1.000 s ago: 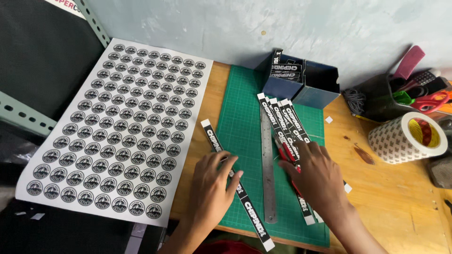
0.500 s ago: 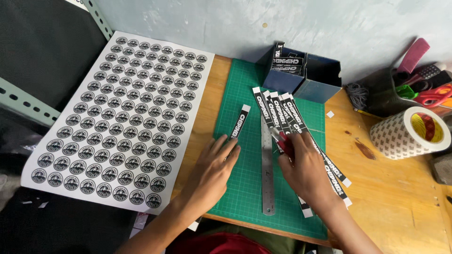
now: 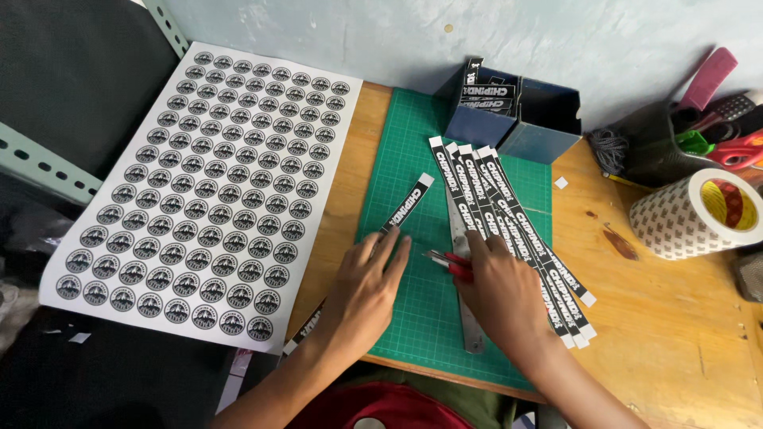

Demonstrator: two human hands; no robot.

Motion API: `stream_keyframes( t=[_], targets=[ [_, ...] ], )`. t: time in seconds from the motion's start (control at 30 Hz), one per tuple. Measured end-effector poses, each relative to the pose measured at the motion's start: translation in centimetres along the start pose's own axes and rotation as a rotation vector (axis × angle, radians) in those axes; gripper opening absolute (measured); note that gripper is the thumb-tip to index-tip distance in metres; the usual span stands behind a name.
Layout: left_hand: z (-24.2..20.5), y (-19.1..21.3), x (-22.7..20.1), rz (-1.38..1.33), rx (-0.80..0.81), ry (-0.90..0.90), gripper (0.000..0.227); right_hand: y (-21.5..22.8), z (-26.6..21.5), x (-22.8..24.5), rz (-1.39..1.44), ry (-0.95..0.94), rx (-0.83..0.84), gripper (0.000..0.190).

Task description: The person uses a metal ruler and a red utility knife to cut long sticker strips on a green cutting mat. They measure and cut each strip, then place the cut pieces into a small blue box. The process is repeated multiple times throughout the clip.

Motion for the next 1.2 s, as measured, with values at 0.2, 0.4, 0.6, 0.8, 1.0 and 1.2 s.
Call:
stream_keyframes(
  t=[0.2,0.4,0.6,0.8,1.0,1.2],
  targets=[
    [-0.6,2.7,-1.0,-0.039,-0.084,0.034,0.043,-0.1,0.5,1.6,-0.245,0.032,-0.020,0.049],
    [-1.2,2.7,-1.3,-0.014,-0.097,0.043,0.044,-0.2,1.0,2.3,-0.337,0.035,-0.039,0.068],
    [-1.1,2.9,-1.7,-0.097,-0.082,0.043,0.048,-0.2,0.5,2.7,-0.446,0.016,-0.074,0.061],
    [-1.2,2.7,-1.5,-0.143,-0.069,0.056,0.049,-0.3,1.7,-1.6,-0.146,-0.094,-0.103,0.030],
    [0.1,1.8,-0.7,-0.167,-0.075,0.065,0.053,1.5,2.7,-6.6,0.435,-0.169,-0.064,0.040],
    [1.9,1.2,-0.2,-0.116,-0.037,0.021,0.047,2.5,1.4,-2.4,0.553,-0.188,0.054,0.073]
  ],
)
Point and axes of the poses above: each hand's wrist, its own z-axis towards the middle knuckle, its own y-axis out of the back of the hand, x = y × z, the point moved 9 cm from there along z, towards the middle knuckle, and after that the axes turned 1 degree about -y, right-handed, at the moved point
